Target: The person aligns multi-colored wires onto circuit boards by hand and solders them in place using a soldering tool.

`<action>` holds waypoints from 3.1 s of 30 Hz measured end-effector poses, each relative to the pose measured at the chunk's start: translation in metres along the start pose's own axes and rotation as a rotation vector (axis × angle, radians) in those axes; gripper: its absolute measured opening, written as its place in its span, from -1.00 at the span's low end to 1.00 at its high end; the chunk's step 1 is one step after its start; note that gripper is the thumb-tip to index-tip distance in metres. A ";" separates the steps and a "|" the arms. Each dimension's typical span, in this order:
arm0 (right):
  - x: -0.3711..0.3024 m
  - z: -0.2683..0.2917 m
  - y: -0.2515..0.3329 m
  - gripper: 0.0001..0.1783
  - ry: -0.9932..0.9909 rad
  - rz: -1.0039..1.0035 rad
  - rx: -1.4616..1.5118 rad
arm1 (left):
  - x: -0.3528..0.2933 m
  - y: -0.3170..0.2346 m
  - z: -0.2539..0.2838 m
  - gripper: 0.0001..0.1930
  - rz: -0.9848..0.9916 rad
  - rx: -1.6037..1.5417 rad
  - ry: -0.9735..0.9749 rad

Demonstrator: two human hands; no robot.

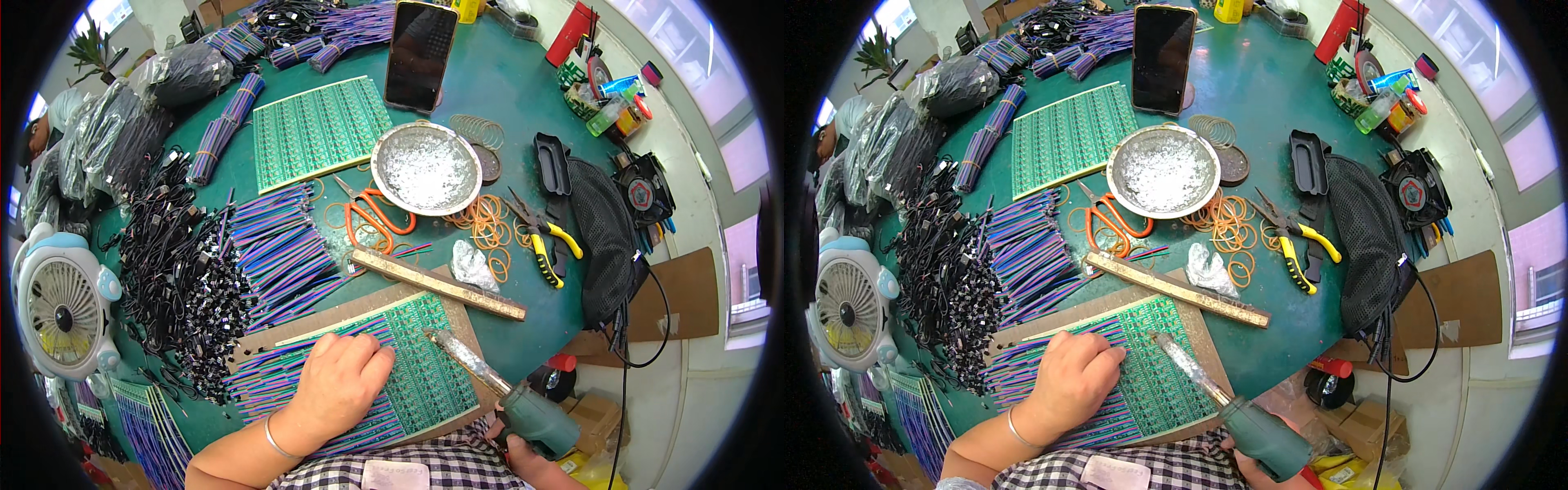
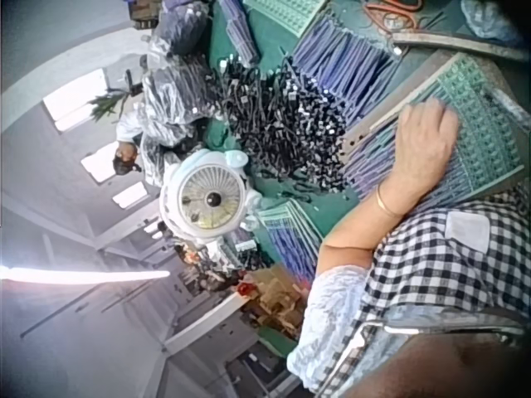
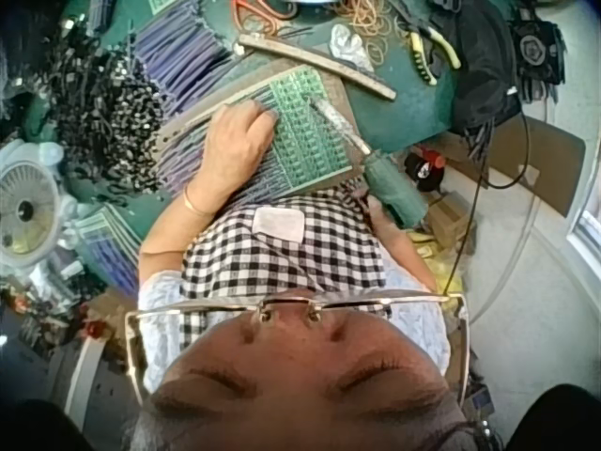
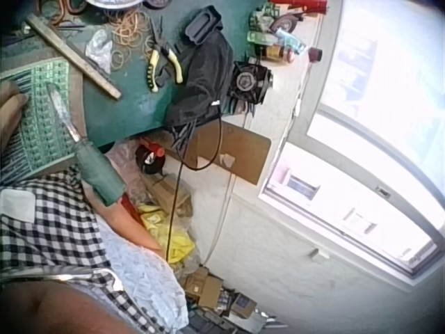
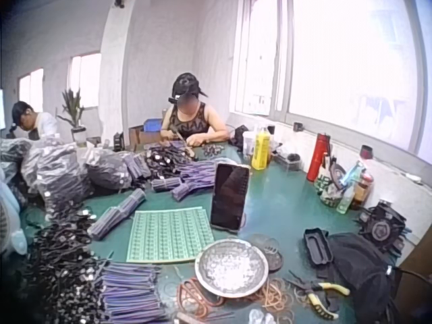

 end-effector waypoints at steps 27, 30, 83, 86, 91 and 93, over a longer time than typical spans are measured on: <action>0.024 0.008 0.055 -0.64 -0.138 0.347 0.236 | 0.043 0.152 0.043 -0.81 0.337 0.344 0.024; 0.027 0.009 0.055 -0.64 -0.142 0.353 0.242 | 0.038 0.150 0.055 -0.84 0.339 0.295 -0.120; 0.039 -0.041 0.027 -0.40 0.176 0.076 0.832 | -0.042 -0.035 -0.067 -0.85 0.941 -1.783 0.600; 0.038 -0.038 0.029 -0.46 0.150 0.116 0.796 | -0.043 -0.027 -0.062 -0.85 0.894 -1.633 0.540; 0.019 -0.009 -0.002 -0.36 -0.056 -0.061 0.638 | 0.005 -0.017 0.023 -0.78 0.036 -0.268 0.035; 0.015 -0.007 0.008 -0.55 0.058 0.019 0.566 | 0.002 -0.014 0.024 -0.70 0.058 -0.158 0.028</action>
Point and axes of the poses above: each hand's wrist, its own x-axis towards the middle knuckle, its own z-axis out of the back of the hand, y = z × x, the point moved 9 cm from there along x, towards the middle knuckle, and after that the axes turned 5 degrees about x, right-handed, at the moved point
